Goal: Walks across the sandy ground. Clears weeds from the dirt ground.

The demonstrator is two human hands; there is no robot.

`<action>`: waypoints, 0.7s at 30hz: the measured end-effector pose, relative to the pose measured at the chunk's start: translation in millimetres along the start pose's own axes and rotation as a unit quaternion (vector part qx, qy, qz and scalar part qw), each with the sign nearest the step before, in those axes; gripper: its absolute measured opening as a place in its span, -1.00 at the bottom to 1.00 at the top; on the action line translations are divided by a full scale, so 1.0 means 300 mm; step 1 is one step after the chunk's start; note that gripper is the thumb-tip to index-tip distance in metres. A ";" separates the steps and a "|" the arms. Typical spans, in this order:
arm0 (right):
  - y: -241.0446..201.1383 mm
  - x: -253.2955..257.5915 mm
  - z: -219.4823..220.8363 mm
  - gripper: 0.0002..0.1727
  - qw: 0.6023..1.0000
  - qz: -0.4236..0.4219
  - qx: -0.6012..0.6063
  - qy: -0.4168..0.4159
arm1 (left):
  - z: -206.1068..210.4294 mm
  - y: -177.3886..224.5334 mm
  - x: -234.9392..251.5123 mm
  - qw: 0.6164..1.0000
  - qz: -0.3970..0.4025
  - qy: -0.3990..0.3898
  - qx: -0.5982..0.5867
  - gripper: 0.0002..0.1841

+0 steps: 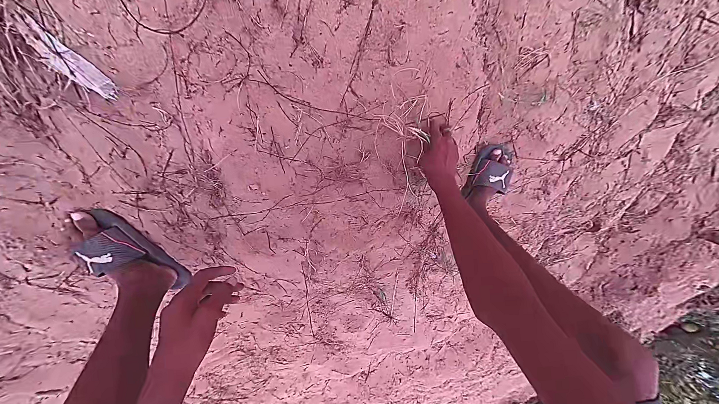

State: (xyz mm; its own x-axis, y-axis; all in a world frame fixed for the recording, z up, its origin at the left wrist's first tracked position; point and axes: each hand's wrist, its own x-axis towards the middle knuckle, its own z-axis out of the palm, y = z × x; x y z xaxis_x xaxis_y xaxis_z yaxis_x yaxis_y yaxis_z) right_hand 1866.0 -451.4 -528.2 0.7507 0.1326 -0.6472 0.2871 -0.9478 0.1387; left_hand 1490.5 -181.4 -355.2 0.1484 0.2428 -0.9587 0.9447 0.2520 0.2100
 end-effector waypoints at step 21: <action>-0.151 0.023 -0.146 -0.59 0.982 -0.149 -0.105 -0.058 | 0.049 0.047 0.026 0.999 0.017 -0.010 0.032 -0.64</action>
State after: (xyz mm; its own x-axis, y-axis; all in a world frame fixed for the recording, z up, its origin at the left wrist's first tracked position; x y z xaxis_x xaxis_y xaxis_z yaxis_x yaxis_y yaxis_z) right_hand 1884.2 -394.8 -506.3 0.5462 0.3489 -0.7615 0.6080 -0.7905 0.0739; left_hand 1509.2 -189.8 -362.4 0.1854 0.2315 -0.9550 0.9556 0.1841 0.2302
